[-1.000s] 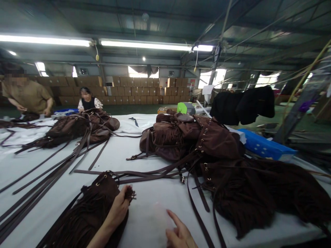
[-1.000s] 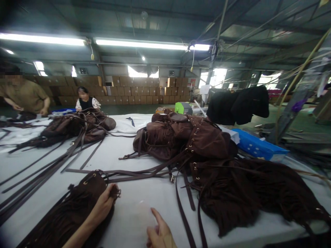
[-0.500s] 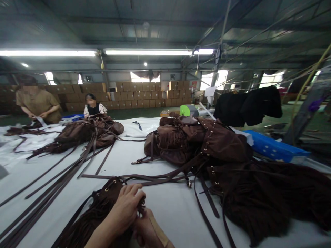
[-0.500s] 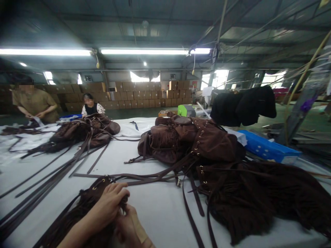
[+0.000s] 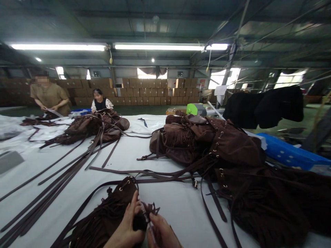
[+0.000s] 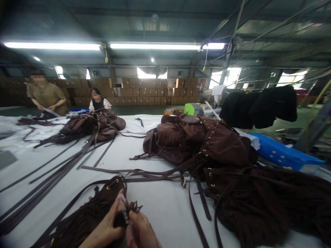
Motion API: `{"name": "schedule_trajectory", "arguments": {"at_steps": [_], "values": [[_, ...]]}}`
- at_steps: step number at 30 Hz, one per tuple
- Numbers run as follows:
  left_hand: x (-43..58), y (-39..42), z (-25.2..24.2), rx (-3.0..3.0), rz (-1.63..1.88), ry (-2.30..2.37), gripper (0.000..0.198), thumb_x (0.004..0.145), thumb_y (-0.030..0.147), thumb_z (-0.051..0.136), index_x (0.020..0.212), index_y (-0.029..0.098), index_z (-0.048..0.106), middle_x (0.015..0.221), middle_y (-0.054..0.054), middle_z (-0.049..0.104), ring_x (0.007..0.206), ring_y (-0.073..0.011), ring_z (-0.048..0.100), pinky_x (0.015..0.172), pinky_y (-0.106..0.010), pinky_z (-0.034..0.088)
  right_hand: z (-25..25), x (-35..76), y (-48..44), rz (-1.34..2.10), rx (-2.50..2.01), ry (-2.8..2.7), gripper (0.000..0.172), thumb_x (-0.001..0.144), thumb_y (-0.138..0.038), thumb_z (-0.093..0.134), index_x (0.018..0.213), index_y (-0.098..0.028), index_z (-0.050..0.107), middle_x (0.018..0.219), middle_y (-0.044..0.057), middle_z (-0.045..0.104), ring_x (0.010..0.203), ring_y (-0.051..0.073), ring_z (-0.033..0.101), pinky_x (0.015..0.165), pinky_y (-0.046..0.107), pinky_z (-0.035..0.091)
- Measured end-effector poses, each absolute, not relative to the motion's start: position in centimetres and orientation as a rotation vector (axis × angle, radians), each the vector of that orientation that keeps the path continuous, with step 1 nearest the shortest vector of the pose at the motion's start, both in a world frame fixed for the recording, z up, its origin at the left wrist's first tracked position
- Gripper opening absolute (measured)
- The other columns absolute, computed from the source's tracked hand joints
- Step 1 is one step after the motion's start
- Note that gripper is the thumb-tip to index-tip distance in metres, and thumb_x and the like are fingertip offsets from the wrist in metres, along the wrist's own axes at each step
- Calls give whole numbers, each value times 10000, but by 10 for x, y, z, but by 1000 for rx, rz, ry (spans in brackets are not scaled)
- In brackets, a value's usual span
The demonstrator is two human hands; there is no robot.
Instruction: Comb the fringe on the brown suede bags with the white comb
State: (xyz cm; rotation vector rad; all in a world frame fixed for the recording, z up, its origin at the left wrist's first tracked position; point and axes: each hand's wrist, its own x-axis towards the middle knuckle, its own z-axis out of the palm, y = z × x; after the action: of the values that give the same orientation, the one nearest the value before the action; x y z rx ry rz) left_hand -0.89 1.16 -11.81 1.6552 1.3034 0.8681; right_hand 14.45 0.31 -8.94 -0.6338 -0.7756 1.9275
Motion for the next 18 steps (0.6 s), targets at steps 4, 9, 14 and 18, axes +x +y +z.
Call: {"name": "schedule_trajectory", "arguments": {"at_steps": [4, 9, 14, 18], "values": [[-1, 17, -116, 1938, 648, 1466, 941, 629, 258, 648, 1479, 74, 289, 1563, -229, 261, 1425, -353, 291, 1179, -585, 61, -78, 167, -8, 1907, -666, -618, 621, 732, -535, 736, 1208, -163, 591, 428, -74, 568, 278, 49, 364, 324, 144, 244], [19, 24, -101, 2086, 798, 1586, 649, 671, 120, 545, 1318, 182, 547, 1318, -122, 618, 1304, -305, 477, 1169, -604, 96, -76, 181, -13, 1886, -718, -643, 757, 687, -581, 758, 1262, -133, 555, 383, -74, 556, 271, 62, 383, 315, 144, 278], [48, 20, -90, 1740, 1057, 1312, 491, 773, 171, 498, 1258, 160, 569, 1014, -102, 725, 937, -234, 674, 947, -395, 477, -72, 172, -7, 1813, -788, -724, 716, 703, -599, 744, 1220, -130, 586, 573, -5, 666, 298, 41, 410, 300, 147, 255], [57, 27, -111, 1488, 1045, 1441, 287, 841, 288, 502, 1082, 169, 601, 640, 5, 630, 600, -173, 618, 613, -250, 475, -86, 165, -4, 1803, -927, -728, 759, 676, -681, 713, 1180, -122, 611, 449, -45, 569, 300, 54, 406, 309, 146, 247]]}}
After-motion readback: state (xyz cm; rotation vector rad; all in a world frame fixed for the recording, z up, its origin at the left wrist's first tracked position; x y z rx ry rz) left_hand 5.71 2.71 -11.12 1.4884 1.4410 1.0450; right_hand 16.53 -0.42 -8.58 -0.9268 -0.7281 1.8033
